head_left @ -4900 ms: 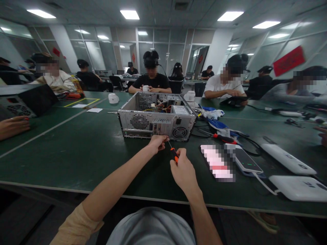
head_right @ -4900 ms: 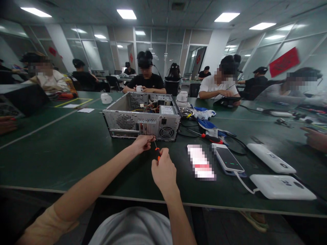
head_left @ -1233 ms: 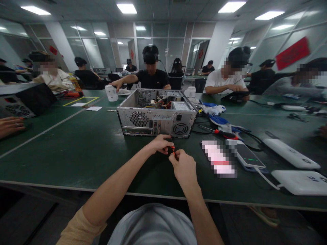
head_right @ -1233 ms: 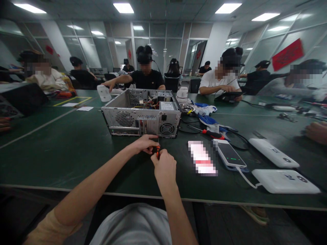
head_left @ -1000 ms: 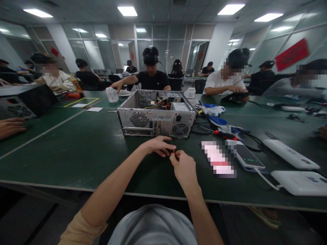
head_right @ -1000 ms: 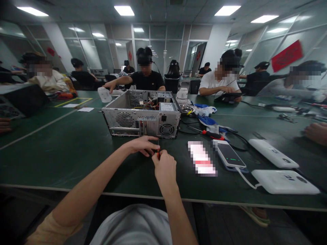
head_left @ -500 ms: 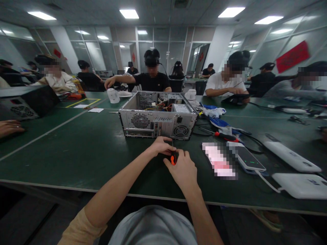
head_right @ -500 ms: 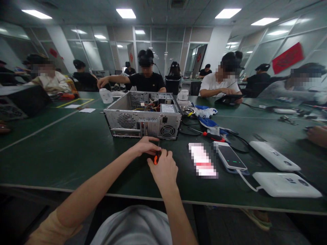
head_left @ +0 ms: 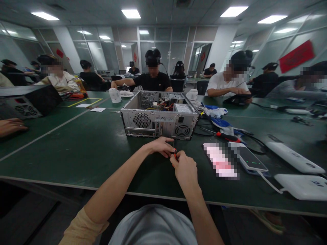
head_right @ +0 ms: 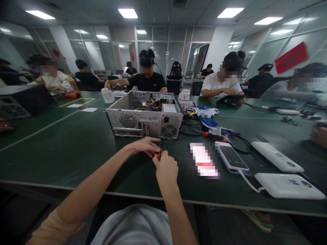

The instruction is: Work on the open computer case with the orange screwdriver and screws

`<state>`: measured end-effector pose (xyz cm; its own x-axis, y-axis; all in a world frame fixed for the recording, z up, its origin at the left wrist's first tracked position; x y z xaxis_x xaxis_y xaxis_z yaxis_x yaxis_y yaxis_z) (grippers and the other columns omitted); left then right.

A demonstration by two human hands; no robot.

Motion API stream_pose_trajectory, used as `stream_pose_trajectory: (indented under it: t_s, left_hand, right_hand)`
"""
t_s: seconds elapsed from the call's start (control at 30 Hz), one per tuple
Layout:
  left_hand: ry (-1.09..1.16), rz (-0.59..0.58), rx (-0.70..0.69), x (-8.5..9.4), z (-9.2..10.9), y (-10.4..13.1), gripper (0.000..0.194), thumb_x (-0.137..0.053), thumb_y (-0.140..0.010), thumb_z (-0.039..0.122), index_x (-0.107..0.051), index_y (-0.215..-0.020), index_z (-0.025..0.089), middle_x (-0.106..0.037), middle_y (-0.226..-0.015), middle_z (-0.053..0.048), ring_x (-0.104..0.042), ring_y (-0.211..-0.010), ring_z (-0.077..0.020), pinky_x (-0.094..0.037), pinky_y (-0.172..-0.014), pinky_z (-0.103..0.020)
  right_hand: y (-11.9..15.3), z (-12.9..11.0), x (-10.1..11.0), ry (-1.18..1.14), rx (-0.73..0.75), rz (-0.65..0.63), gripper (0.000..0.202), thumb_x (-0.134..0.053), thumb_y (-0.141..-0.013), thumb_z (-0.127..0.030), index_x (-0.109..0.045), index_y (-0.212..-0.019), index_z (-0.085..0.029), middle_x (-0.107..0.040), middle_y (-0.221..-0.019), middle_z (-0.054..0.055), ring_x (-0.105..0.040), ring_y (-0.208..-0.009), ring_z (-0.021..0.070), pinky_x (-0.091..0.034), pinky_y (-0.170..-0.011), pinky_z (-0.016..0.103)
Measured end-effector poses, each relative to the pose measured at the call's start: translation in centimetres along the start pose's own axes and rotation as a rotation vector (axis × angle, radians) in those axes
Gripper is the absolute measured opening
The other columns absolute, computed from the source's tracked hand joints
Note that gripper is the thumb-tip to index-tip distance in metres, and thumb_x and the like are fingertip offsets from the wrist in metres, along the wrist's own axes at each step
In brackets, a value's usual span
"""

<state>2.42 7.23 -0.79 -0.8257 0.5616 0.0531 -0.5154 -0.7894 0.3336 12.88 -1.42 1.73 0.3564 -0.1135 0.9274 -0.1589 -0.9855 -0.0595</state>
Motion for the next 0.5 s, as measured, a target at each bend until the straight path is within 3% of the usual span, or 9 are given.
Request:
stream_pose_trajectory:
  t_s: [0.13,0.23,0.4,0.5]
  left_hand:
    - [0.115,0.066,-0.016,-0.02,-0.21,-0.42,0.095,-0.085,-0.063,0.006,-0.042,-0.148,0.007,-0.076,-0.095,-0.014,-0.073,-0.071,-0.0190,-0.061,-0.069,-0.030]
    - [0.118,0.127,0.003,-0.09,-0.18,-0.48,0.086,-0.079,-0.066,0.001,-0.046,-0.145,0.005,-0.076,-0.090,-0.012,-0.073,-0.073,-0.0189,-0.062,-0.070,-0.030]
    - [-0.008,0.210,0.055,0.19,0.17,-0.05,0.072,-0.074,-0.072,0.001,-0.052,-0.140,0.004,-0.076,-0.084,-0.011,-0.069,-0.063,-0.0155,-0.061,-0.064,-0.027]
    - [-0.025,0.237,0.069,0.35,0.19,0.04,0.071,-0.076,-0.071,0.002,-0.054,-0.138,0.004,-0.075,-0.079,-0.009,-0.069,-0.060,-0.0157,-0.061,-0.066,-0.029]
  right_hand:
    - [0.03,-0.07,-0.09,0.036,-0.016,-0.017,0.028,-0.040,-0.102,-0.038,-0.061,-0.101,-0.019,-0.072,-0.090,0.013,-0.071,-0.086,0.0282,-0.036,-0.063,0.030]
    - [0.21,-0.26,0.00,0.045,-0.005,-0.002,0.029,-0.038,-0.102,-0.038,-0.060,-0.101,-0.019,-0.071,-0.097,0.013,-0.070,-0.088,0.0278,-0.038,-0.064,0.030]
    - [0.39,0.02,0.52,0.001,-0.006,0.059,0.035,-0.053,-0.094,-0.054,-0.055,-0.103,-0.020,-0.069,-0.101,0.010,-0.069,-0.090,0.0263,-0.040,-0.065,0.029]
    - [0.40,-0.45,0.43,-0.018,0.070,0.030,0.033,-0.062,-0.088,-0.051,-0.056,-0.101,-0.021,-0.070,-0.098,0.008,-0.068,-0.090,0.0250,-0.041,-0.068,0.029]
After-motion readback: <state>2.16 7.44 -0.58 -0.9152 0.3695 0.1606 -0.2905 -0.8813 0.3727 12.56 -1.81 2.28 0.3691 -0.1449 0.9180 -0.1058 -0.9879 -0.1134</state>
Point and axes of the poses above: each hand's wrist, its own y-axis away from the middle knuckle, its own x-axis out of the back of the hand, z = x × y, the point moved 8 cm from there along -y, towards the middle knuckle
